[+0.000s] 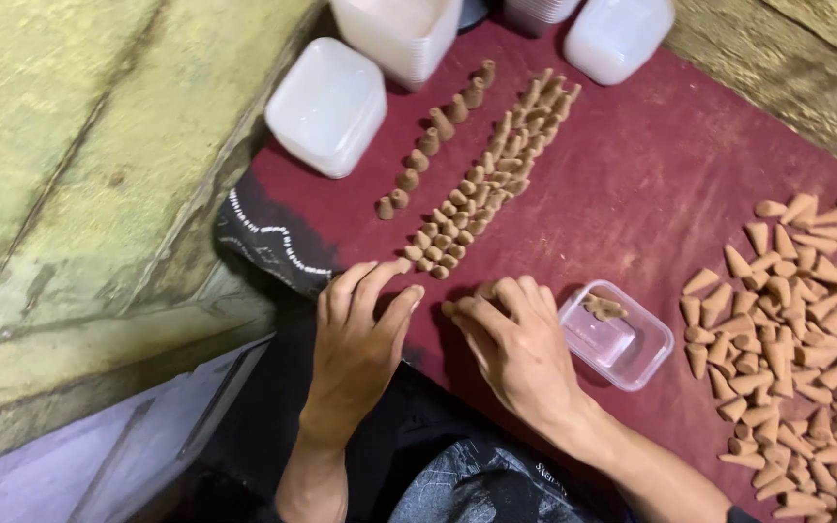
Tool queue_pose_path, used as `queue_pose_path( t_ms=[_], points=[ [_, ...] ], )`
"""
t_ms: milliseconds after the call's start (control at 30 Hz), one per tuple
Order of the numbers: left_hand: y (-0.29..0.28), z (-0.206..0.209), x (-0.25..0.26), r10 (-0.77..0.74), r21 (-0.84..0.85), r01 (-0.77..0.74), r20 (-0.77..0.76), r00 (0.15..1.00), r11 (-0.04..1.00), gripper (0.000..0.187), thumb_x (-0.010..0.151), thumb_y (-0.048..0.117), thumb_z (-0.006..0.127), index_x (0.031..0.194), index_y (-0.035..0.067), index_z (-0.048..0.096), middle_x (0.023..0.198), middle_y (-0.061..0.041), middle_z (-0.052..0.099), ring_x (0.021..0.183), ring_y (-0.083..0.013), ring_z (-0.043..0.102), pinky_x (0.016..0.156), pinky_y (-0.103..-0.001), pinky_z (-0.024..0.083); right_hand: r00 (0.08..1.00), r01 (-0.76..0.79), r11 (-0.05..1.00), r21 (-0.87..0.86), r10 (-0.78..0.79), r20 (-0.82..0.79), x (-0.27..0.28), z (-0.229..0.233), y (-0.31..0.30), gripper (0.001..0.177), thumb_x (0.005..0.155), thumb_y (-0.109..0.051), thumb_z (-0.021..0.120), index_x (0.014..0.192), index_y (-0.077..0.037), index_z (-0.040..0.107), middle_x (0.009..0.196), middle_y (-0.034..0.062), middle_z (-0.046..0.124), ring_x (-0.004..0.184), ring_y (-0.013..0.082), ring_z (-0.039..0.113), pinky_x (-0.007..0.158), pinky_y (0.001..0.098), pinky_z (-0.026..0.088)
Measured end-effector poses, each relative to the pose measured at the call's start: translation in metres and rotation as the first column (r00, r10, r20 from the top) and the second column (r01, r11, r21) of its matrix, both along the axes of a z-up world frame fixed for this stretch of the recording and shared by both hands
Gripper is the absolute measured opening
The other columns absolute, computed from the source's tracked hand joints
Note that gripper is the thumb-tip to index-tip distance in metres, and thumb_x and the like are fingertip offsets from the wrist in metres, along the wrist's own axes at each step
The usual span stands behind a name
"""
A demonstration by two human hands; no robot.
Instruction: Sorting and packaging incense cones into a small plastic container
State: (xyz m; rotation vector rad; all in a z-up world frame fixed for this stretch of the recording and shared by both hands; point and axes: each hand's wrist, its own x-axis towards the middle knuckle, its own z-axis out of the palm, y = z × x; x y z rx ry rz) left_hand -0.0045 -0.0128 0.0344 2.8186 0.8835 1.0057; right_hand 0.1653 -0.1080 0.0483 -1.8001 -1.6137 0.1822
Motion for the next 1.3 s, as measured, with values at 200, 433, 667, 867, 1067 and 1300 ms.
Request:
queue_pose_path(
  t_ms=[200,433,667,867,1067,1300],
  points=[
    [-0.028,0.046,0.013,-0.189,-0.286,0.194,0.046,0.981,0.939,0.015,0.104,0.017,0.060,0.112,0.012,0.072,0.117,-0.007,0.064,0.104,-0.0290,0.057,0.094,-0.044,0.048,0.996,0.083,0.996,-0.046,-0.083,-0.009,0.035,0.034,-0.060,0.020,0.091,-0.025,0.076,0.106,-0.011,0.076,0.096,0.0027,0.064,0.087,0.0197,0.057,0.080,0.0357,0.042],
    [-0.049,0.037,0.083,-0.433,-0.292,0.442,0.100,0.896,0.848,0.014,0.103,0.013,0.062,0.112,0.014,0.072,0.118,-0.006,0.067,0.109,-0.0285,0.059,0.095,-0.044,0.049,0.917,0.395,0.918,-0.043,-0.391,0.083,0.075,0.019,-0.125,0.020,0.091,-0.018,0.079,0.107,-0.006,0.076,0.103,0.0101,0.064,0.095,0.0261,0.057,0.088,0.0352,0.046],
    [-0.057,0.007,0.148,-0.612,-0.306,0.607,0.091,0.785,0.733,0.013,0.101,0.013,0.063,0.109,0.010,0.072,0.123,-0.009,0.063,0.116,-0.0312,0.058,0.096,-0.046,0.046,0.839,0.527,0.849,-0.039,-0.512,0.185,0.092,-0.018,-0.144,0.021,0.094,-0.024,0.077,0.105,-0.006,0.077,0.107,0.0121,0.063,0.104,0.0302,0.055,0.090,0.0415,0.047],
    [-0.060,-0.012,0.166,-0.630,-0.271,0.601,-0.024,0.777,0.752,0.021,0.101,0.014,0.055,0.108,0.008,0.074,0.126,-0.012,0.063,0.120,-0.0345,0.055,0.099,-0.049,0.044,0.844,0.515,0.857,-0.022,-0.502,0.190,0.093,-0.020,-0.132,0.022,0.095,-0.026,0.074,0.105,-0.007,0.077,0.106,0.0119,0.061,0.103,0.0308,0.053,0.086,0.0433,0.046],
    [-0.063,-0.016,0.170,-0.623,-0.238,0.593,-0.077,0.778,0.769,0.021,0.101,0.013,0.055,0.108,0.008,0.074,0.127,-0.016,0.064,0.120,-0.0370,0.057,0.101,-0.052,0.045,0.797,0.579,0.812,-0.070,-0.547,0.256,0.085,-0.020,-0.124,0.024,0.098,-0.031,0.070,0.108,-0.011,0.078,0.109,0.0110,0.061,0.106,0.0314,0.053,0.089,0.0450,0.047],
    [-0.064,-0.019,0.174,-0.614,-0.237,0.584,-0.079,0.785,0.777,0.018,0.100,0.008,0.055,0.108,0.006,0.071,0.124,-0.012,0.065,0.118,-0.0343,0.059,0.101,-0.049,0.046,0.757,0.630,0.769,-0.106,-0.579,0.303,0.082,-0.031,-0.122,0.026,0.098,-0.037,0.068,0.111,-0.018,0.078,0.114,0.0071,0.064,0.107,0.0299,0.054,0.087,0.0454,0.043]
  ],
)
